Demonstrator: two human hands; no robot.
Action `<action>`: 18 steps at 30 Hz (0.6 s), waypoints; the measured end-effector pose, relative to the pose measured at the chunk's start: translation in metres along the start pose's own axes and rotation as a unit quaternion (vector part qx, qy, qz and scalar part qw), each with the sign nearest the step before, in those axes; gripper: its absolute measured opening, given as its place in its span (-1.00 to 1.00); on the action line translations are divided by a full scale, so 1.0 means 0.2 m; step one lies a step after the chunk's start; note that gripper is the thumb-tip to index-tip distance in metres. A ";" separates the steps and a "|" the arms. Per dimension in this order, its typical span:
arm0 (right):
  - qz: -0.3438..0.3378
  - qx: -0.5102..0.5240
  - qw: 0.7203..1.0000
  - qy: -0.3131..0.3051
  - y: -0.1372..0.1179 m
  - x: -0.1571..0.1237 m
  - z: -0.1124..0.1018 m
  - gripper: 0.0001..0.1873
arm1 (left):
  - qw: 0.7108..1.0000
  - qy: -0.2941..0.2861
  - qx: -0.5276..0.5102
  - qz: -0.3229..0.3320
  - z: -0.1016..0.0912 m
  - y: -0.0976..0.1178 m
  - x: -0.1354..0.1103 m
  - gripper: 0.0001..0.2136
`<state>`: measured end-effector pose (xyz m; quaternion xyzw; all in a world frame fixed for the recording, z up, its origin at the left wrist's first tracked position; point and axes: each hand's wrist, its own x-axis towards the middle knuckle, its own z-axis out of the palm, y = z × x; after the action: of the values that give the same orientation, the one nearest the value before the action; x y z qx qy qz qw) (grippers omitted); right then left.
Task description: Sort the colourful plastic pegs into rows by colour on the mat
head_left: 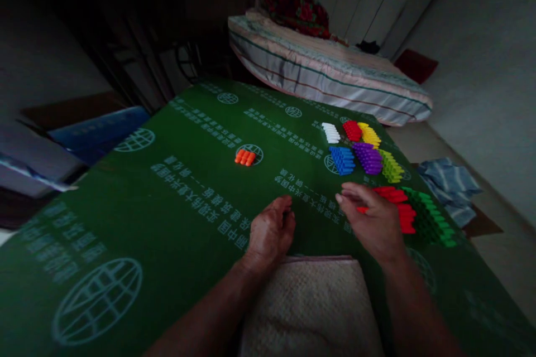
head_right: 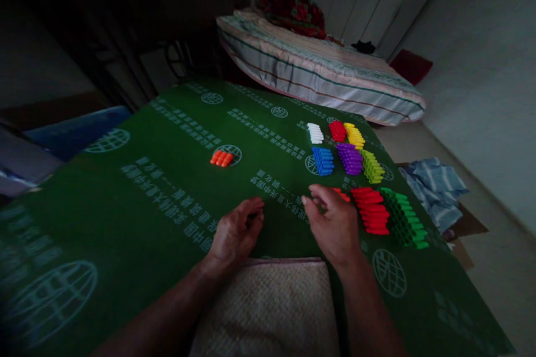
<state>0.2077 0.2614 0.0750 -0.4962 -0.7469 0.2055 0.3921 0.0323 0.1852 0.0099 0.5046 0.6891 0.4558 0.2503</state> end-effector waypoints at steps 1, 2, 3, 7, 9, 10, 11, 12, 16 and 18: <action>-0.030 0.002 0.998 -0.046 -0.05 0.03 0.06 -0.72 | 1.000 -0.002 0.004 0.000 0.00 0.00 0.00 -0.67; -0.058 0.001 0.994 -0.089 -0.10 0.06 0.12 -0.73 | 1.000 -0.003 0.009 0.001 0.00 0.00 -0.01 -0.67; -0.085 -0.007 0.988 -0.128 -0.15 0.09 0.18 -0.74 | 1.000 -0.004 0.014 0.002 0.00 0.01 -0.01 -0.68; -0.148 -0.093 0.954 -0.245 -0.32 0.27 0.41 -0.71 | 0.999 -0.010 0.030 0.006 -0.01 0.02 -0.02 -0.70; -0.156 -0.147 0.935 -0.283 -0.40 0.36 0.52 -0.70 | 0.999 -0.014 0.032 0.006 -0.01 0.03 -0.02 -0.68; -0.155 -0.168 0.927 -0.297 -0.44 0.39 0.58 -0.70 | 0.999 -0.016 0.033 0.007 -0.02 0.03 -0.02 -0.67; -0.152 -0.187 0.920 -0.308 -0.48 0.41 0.63 -0.70 | 0.999 -0.018 0.034 0.008 -0.02 0.04 -0.02 -0.68; -0.148 -0.202 0.915 -0.317 -0.51 0.43 0.69 -0.69 | 0.999 -0.021 0.036 0.009 -0.02 0.04 -0.02 -0.69; -0.130 -0.246 0.891 -0.358 -0.62 0.47 0.88 -0.66 | 0.998 -0.030 0.043 0.015 -0.04 0.04 -0.02 -0.80; -0.137 -0.249 0.883 -0.373 -0.64 0.48 0.93 -0.72 | 0.998 -0.035 0.046 0.018 -0.05 0.04 -0.01 -0.87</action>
<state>-0.0324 0.3092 0.0877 -0.3570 -0.9250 0.1275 -0.0275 0.0283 0.1802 0.0223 0.5434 0.6910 0.4099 0.2432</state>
